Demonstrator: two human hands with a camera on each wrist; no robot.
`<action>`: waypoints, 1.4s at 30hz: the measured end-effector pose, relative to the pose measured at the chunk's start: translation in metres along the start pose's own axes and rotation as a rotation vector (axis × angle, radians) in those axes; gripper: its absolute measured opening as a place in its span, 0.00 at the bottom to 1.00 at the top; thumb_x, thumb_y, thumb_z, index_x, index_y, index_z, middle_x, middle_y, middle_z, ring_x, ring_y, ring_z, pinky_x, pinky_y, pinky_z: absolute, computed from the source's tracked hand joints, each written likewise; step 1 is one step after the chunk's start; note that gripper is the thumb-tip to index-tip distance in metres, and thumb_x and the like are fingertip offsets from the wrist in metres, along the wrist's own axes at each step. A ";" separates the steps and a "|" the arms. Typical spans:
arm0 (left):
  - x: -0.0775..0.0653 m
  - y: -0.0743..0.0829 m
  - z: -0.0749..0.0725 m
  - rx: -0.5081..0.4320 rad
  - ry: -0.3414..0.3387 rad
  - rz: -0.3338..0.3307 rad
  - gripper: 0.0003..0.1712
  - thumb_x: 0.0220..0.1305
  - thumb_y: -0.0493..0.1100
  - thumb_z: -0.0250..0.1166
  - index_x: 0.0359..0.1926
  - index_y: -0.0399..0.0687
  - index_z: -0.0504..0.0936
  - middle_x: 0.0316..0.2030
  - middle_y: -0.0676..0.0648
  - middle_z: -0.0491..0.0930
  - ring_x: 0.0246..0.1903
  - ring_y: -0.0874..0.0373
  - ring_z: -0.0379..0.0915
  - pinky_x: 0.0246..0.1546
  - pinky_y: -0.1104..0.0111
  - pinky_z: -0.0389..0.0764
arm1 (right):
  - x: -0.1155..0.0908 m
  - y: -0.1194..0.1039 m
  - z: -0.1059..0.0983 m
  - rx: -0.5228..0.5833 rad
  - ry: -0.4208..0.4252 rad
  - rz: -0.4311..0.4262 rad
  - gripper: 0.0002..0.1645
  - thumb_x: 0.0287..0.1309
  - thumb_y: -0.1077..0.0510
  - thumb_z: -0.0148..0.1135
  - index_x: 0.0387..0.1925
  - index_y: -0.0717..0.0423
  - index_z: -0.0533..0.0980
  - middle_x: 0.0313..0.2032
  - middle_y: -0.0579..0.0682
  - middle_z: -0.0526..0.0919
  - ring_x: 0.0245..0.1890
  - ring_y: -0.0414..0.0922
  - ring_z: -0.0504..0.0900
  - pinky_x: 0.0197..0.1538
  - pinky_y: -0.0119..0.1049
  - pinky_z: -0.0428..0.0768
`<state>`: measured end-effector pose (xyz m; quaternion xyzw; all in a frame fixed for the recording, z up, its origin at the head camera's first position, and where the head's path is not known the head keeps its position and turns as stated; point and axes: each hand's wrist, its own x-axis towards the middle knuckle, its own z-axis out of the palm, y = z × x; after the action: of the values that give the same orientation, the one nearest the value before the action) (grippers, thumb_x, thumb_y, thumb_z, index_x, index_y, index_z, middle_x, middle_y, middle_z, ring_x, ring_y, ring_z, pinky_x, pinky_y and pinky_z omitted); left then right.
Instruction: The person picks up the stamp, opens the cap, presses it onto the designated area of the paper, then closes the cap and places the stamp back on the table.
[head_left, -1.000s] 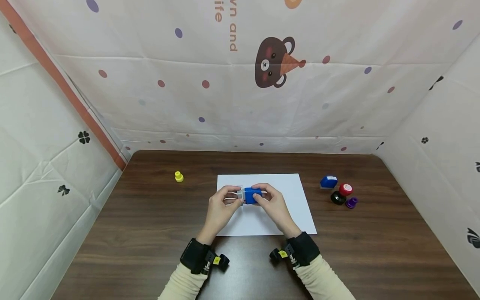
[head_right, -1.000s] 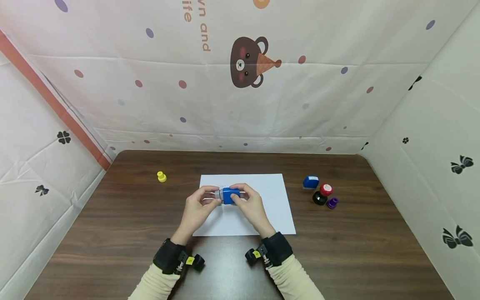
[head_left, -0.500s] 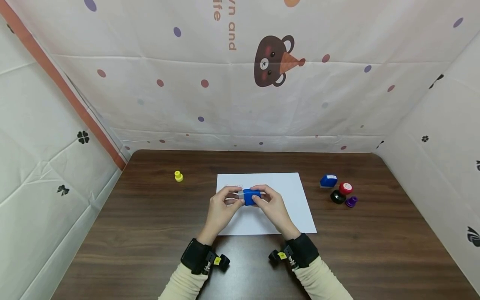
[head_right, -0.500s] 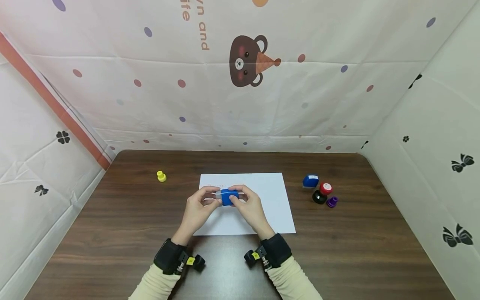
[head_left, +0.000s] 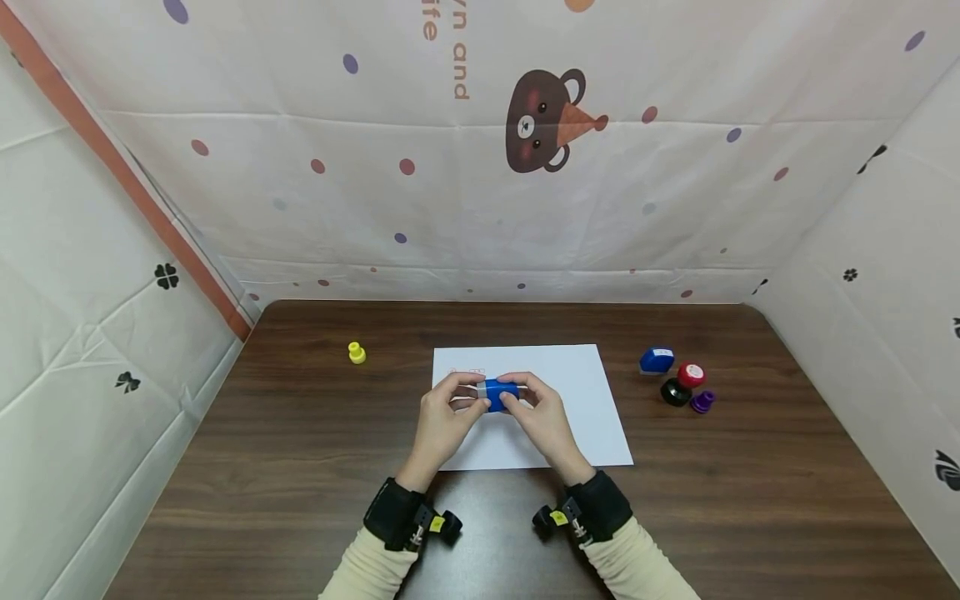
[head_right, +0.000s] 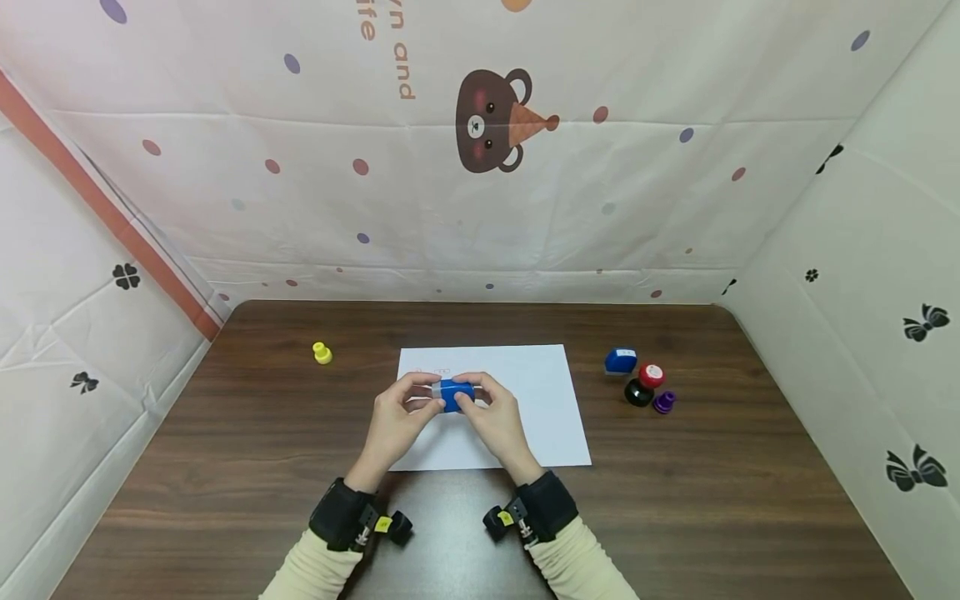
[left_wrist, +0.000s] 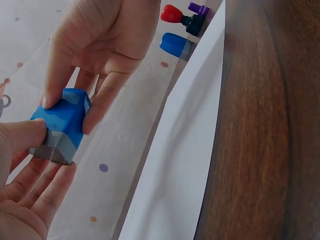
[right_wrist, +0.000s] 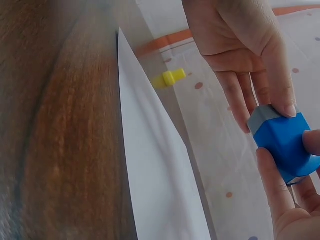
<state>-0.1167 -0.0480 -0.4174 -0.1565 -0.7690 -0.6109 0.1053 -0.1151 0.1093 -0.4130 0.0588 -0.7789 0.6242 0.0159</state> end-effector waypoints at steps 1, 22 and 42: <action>0.000 -0.003 0.001 -0.002 0.003 -0.005 0.16 0.52 0.28 0.65 0.44 0.31 0.77 0.45 0.36 0.78 0.38 0.44 0.79 0.41 0.59 0.82 | 0.000 0.000 0.000 -0.002 0.003 0.000 0.12 0.58 0.64 0.58 0.45 0.60 0.76 0.48 0.56 0.77 0.45 0.51 0.78 0.43 0.31 0.81; 0.003 -0.030 0.001 0.200 -0.072 0.096 0.20 0.51 0.39 0.70 0.46 0.48 0.77 0.45 0.51 0.79 0.43 0.61 0.77 0.44 0.67 0.80 | 0.004 0.029 -0.004 -0.345 -0.056 -0.364 0.22 0.52 0.64 0.65 0.51 0.53 0.74 0.38 0.50 0.82 0.36 0.41 0.80 0.33 0.28 0.82; 0.006 -0.022 -0.004 0.439 -0.188 0.154 0.27 0.49 0.39 0.72 0.51 0.46 0.73 0.36 0.48 0.83 0.33 0.62 0.79 0.36 0.73 0.81 | 0.007 0.023 -0.006 -0.484 -0.121 -0.484 0.24 0.50 0.65 0.66 0.50 0.55 0.73 0.44 0.50 0.78 0.43 0.42 0.80 0.40 0.24 0.80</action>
<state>-0.1300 -0.0554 -0.4345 -0.2442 -0.8753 -0.4023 0.1110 -0.1247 0.1196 -0.4329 0.2730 -0.8675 0.3947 0.1309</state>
